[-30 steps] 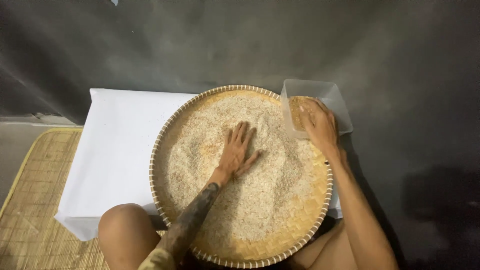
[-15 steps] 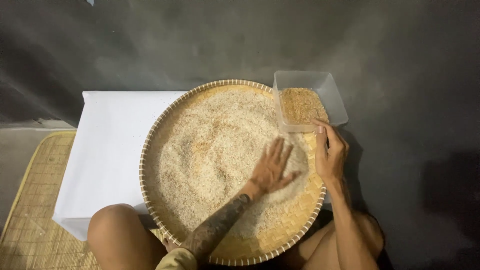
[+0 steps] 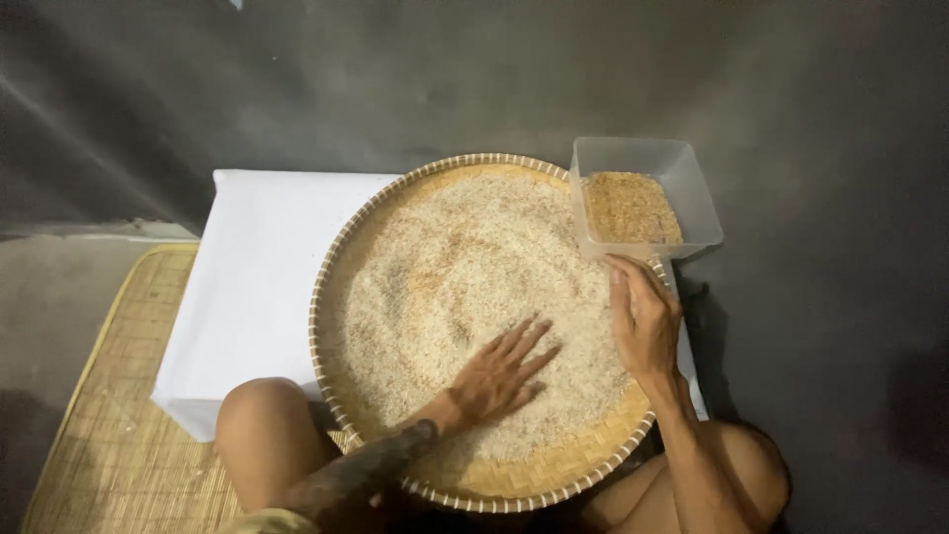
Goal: The person sorts rice grains by hand, sifting them between both hands and shifting them in a container to remove impurities.
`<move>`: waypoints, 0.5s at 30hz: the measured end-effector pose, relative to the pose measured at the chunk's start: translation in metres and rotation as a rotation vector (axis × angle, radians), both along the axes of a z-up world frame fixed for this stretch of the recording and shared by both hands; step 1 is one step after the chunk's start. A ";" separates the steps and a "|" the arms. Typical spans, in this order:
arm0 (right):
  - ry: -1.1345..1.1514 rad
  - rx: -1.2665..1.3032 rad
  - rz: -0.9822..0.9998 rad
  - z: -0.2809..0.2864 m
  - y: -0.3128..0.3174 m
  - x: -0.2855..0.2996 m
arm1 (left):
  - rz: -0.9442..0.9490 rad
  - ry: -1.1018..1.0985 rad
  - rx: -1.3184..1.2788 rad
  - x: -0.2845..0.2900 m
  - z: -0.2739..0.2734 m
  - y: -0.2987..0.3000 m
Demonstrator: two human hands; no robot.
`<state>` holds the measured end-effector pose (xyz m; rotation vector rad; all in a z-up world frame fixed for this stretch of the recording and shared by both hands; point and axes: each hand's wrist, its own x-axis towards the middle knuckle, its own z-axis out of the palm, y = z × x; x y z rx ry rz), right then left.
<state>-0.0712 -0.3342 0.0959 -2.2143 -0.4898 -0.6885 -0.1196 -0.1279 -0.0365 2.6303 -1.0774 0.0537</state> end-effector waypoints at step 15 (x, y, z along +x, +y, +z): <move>0.142 -0.394 0.424 -0.093 0.088 -0.011 | 0.300 0.102 0.178 0.004 0.036 0.129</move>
